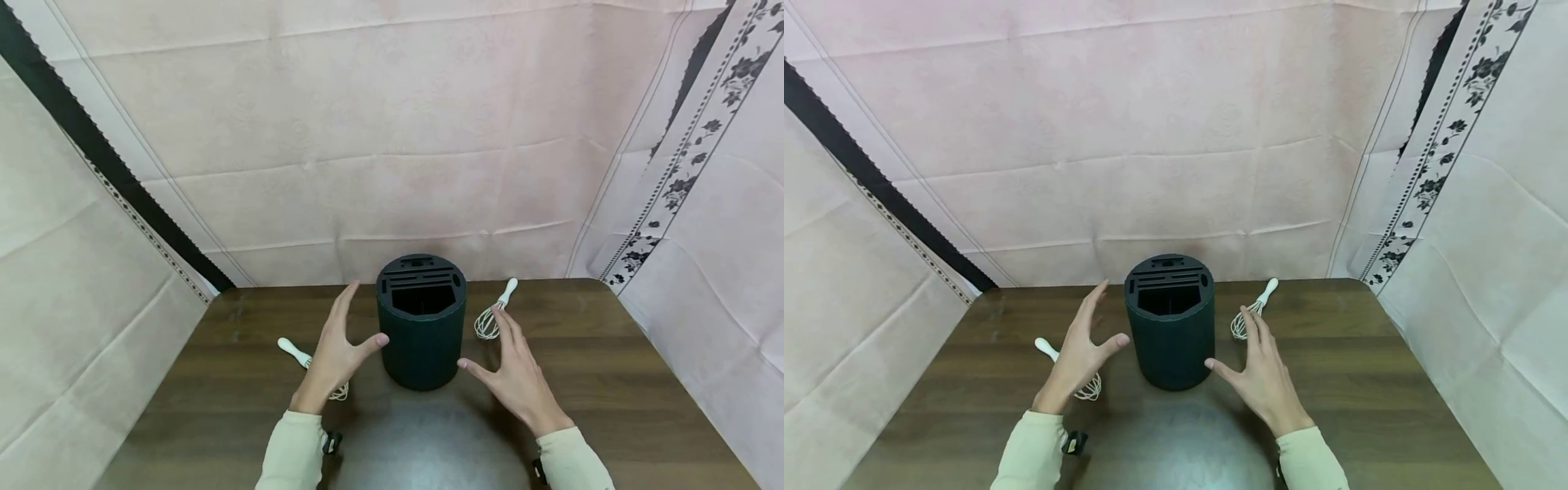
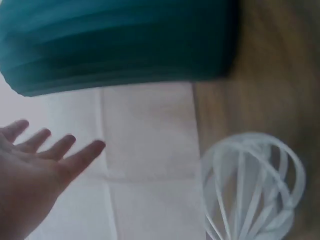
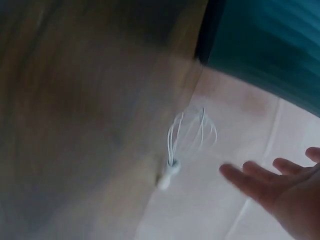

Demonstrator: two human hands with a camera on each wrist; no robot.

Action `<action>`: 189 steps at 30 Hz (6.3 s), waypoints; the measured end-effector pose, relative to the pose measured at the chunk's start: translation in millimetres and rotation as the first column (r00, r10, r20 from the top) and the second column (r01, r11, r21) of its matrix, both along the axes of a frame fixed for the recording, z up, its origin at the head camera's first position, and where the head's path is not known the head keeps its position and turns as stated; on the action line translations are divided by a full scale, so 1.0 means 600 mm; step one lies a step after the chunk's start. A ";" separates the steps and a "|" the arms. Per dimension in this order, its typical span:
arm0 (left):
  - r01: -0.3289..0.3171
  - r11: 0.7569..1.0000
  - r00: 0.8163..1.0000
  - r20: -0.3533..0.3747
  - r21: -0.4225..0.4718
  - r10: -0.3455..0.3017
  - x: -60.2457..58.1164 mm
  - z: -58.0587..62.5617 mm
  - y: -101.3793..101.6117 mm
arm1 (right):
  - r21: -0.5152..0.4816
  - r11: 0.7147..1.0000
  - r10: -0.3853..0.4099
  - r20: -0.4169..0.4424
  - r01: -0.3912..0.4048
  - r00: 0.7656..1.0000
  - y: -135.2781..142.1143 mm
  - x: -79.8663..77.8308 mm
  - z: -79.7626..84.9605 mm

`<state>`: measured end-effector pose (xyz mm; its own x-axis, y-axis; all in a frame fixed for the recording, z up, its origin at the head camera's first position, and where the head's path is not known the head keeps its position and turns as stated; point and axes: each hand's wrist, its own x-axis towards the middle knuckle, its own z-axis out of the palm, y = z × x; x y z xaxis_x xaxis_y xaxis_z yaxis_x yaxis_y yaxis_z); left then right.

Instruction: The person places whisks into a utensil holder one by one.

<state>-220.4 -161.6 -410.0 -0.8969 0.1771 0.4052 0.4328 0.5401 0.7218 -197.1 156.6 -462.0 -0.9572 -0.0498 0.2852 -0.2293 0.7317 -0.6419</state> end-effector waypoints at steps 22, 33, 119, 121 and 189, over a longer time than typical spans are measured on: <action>0.116 0.979 0.993 -0.034 0.166 -0.112 -0.046 0.009 0.070 | -0.502 0.862 0.135 0.089 -0.072 0.987 -0.085 -0.019 -0.016; 0.082 0.963 0.997 -0.026 0.256 -0.078 -0.049 0.013 0.105 | -0.337 0.937 0.106 0.029 -0.090 0.994 -0.006 -0.038 -0.018; -0.028 0.993 0.999 -0.019 0.113 0.030 -0.037 0.008 0.100 | -0.442 0.896 0.282 0.494 -0.042 0.822 0.124 -0.129 -0.031; -0.014 0.996 1.000 -0.018 0.085 0.016 -0.036 0.012 0.095 | -0.458 0.887 0.304 0.490 -0.056 0.817 0.124 -0.124 -0.028; 0.167 0.974 0.984 -0.095 0.153 -0.153 -0.069 -0.017 0.084 | -0.588 0.807 0.197 0.176 -0.057 0.965 0.086 -0.117 0.014</action>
<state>-261.8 -111.3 -420.0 -0.8249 0.2428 0.5105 0.5653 0.3398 0.7517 -267.4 208.5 -453.3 -0.9939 -0.0693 0.0855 -0.0972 0.1871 -0.9775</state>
